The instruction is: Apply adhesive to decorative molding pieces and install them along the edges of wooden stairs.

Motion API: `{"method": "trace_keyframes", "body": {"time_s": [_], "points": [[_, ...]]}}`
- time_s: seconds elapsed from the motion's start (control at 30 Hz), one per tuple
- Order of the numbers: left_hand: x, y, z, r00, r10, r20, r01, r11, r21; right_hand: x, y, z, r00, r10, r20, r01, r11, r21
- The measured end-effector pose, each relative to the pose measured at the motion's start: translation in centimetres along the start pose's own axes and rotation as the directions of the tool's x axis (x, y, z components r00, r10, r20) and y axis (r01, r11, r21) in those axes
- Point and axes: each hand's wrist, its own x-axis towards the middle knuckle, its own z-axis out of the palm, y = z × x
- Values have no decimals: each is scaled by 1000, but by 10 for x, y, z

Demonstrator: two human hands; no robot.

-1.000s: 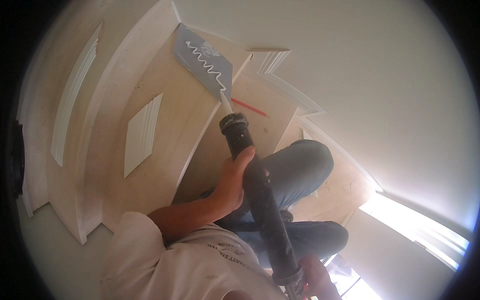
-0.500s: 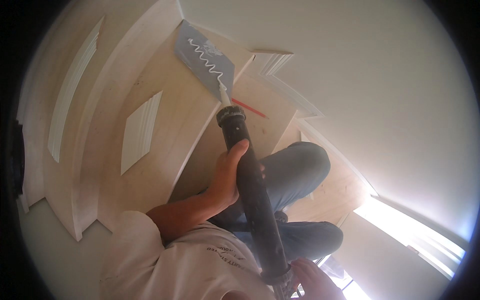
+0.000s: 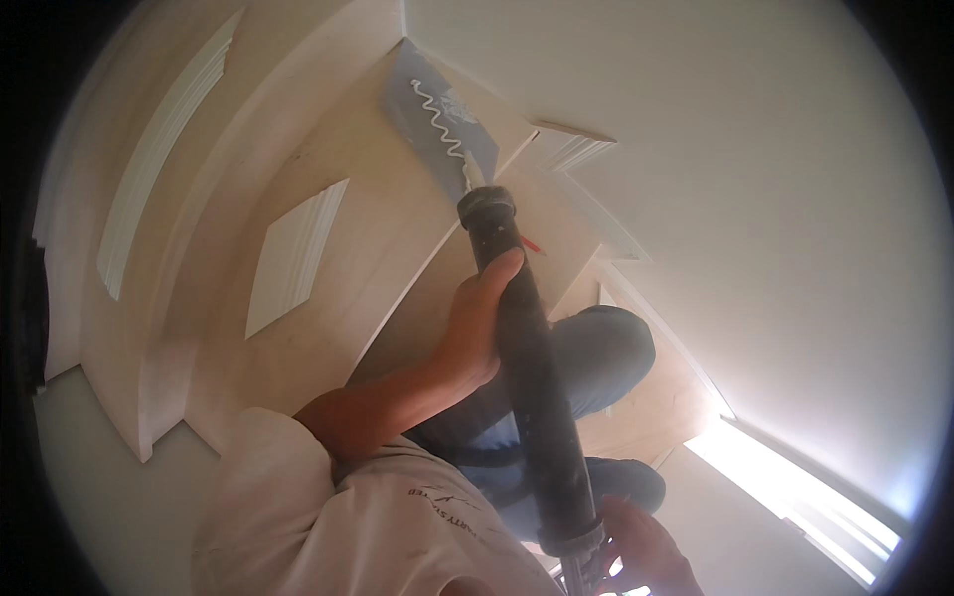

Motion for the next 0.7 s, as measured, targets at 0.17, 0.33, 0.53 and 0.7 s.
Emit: {"method": "trace_keyframes", "body": {"time_s": [0.17,0.33,0.53,0.7], "points": [[11,7,9,999,40,4,-40,999,-21,13,8,-16,999,-11,-47,11,1000,-7],[17,9,12,1000,22,-22,-22,1000,6,24,-3,-22,998,22,-64,-28,996,-86],[21,4,15,999,46,-12,-45,998,38,37,-8,-21,969,231,-88,-233,972,-9],[23,-2,15,1000,26,-12,-25,999,27,27,0,-10,954,29,-298,-70,989,-129]]}}
